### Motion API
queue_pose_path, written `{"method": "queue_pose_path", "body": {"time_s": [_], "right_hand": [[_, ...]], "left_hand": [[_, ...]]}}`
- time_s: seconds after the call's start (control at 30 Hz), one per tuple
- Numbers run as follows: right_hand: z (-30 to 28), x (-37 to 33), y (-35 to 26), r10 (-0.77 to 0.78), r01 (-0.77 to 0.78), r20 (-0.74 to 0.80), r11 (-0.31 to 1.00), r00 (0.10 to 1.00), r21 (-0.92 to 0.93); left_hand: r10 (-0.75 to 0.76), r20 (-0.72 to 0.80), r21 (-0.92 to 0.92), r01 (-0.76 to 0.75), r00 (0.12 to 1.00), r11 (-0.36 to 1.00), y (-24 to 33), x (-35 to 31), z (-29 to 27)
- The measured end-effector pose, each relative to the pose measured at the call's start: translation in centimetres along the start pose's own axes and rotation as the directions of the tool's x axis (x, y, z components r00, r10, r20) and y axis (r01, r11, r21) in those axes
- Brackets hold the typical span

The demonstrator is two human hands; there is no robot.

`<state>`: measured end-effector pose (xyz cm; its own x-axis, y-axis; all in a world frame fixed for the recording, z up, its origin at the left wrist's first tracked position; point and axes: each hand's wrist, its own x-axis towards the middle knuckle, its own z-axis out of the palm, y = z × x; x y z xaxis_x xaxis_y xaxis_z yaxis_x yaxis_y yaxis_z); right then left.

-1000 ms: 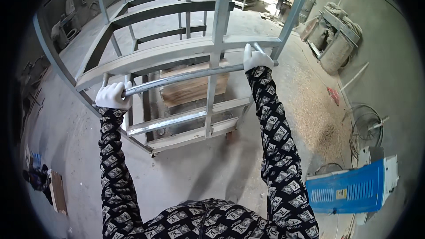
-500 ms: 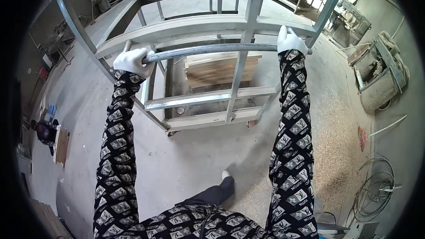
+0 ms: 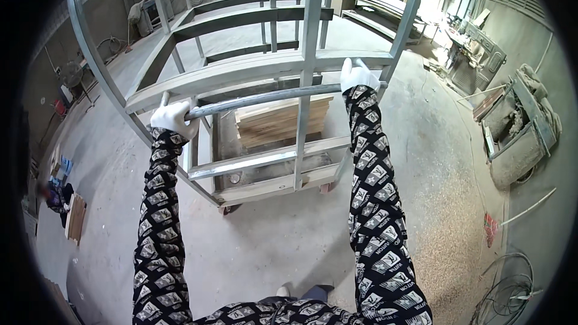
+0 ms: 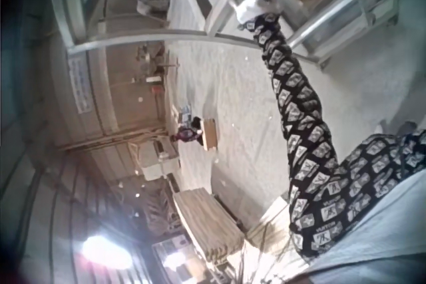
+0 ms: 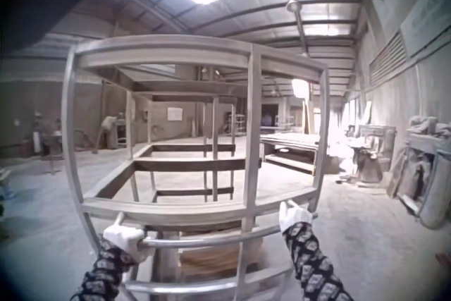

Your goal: Pushing a large wheeled metal rack through a factory production area.

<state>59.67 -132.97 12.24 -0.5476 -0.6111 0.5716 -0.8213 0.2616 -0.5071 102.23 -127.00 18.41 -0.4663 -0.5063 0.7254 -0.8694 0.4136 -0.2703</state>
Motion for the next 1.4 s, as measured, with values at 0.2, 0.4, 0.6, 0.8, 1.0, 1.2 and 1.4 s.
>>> {"method": "queue_pose_path", "body": {"time_s": [0.2,0.4,0.6,0.8,1.0,1.2,1.4], "right_hand": [[-0.1,-0.9,-2.4,-0.121,0.144,-0.189,0.984,0.974,0.11],[0.7,-0.9,-3.2,-0.159,0.196,-0.221,0.968,0.962,0.155],[-0.5,-0.4,-3.8,-0.135,0.156,-0.121,0.971,0.983,0.179],[-0.4,0.7,-2.7,-0.122,0.136,-0.104,0.981,0.987,0.14],[0.4,0.2,-2.5,-0.122,0.133,-0.082,0.981,0.989,0.142],[-0.5,0.8,-2.2,-0.112,0.112,-0.009,0.989,0.994,0.101],[-1.5,0.5,-3.1,-0.12,0.126,-0.052,0.984,0.991,0.13]], "left_hand": [[-0.011,0.021,-0.003,0.011,1.0,1.0,-0.9,-0.1,-1.3],[-0.243,-0.051,-0.093,0.238,0.969,0.967,-0.9,-1.0,-1.7],[-0.513,0.107,0.112,0.502,0.852,0.857,-0.3,-0.4,-3.0],[-0.415,-0.034,0.052,0.416,0.909,0.908,0.3,-0.8,-2.6],[-0.467,0.083,0.037,0.466,0.88,0.884,0.1,-0.7,-2.1],[-0.557,0.2,0.079,0.554,0.806,0.829,1.1,0.4,-3.0],[-0.65,0.276,0.088,0.655,0.708,0.75,0.0,1.7,-3.7]]}}
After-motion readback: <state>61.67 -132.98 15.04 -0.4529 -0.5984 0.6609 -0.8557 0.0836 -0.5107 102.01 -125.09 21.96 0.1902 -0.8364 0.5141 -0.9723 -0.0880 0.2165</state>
